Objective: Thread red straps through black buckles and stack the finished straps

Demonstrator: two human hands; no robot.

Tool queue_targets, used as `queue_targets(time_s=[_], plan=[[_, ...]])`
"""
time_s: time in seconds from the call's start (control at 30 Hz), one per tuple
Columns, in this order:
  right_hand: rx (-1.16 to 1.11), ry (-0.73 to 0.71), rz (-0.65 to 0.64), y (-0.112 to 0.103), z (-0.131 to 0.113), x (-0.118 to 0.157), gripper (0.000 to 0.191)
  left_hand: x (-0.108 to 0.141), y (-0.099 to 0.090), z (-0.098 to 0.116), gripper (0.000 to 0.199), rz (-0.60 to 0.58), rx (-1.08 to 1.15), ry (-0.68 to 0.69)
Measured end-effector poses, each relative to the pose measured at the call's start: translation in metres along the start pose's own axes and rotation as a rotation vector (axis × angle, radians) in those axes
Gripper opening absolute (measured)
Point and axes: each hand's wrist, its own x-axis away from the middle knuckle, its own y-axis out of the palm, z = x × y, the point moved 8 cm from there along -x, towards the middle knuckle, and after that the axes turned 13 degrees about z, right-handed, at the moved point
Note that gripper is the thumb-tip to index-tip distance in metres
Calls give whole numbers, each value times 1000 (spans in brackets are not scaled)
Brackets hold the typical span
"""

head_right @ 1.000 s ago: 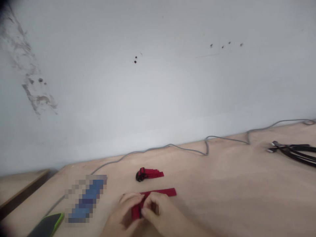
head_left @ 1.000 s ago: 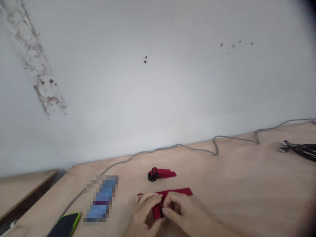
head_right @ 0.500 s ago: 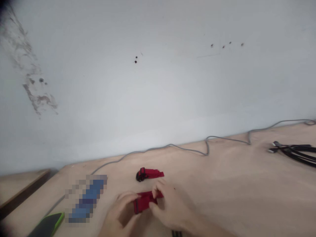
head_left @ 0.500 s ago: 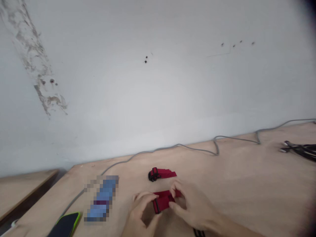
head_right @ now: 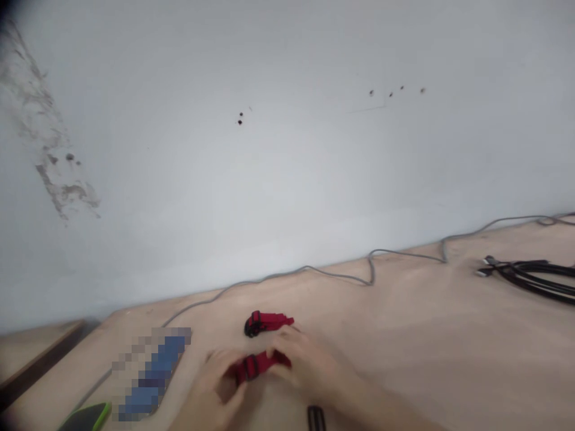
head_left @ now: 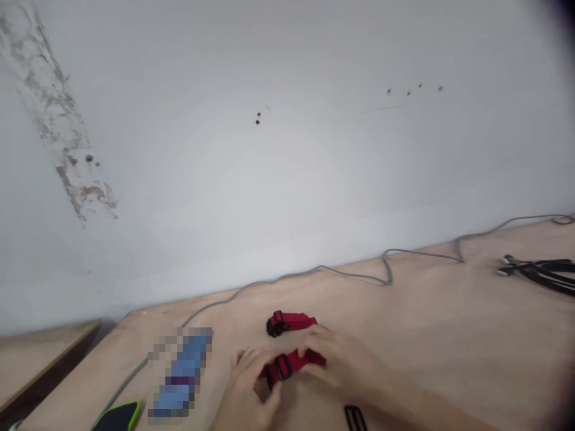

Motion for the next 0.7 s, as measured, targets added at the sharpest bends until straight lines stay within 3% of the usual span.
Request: queue_targets(time_s=[0.13,0.3,0.47,0.6,0.7], plan=[[56,35,45,-9,22,-36,8,-40,4,-25,27,-6,-41,-1],[101,125,89,3,63,-63,15,-78,21,-47,24,2,-34,-19],[88,137,65,15,76,-55,19,-65,36,-56,30,-22,-3,-34],[71,101,64,-1,63,-33,25,-41,20,-56,35,-1,-43,-65],[85,108,44,-17,55,-8,24,-22,8,-49,20,-52,-83,-84]])
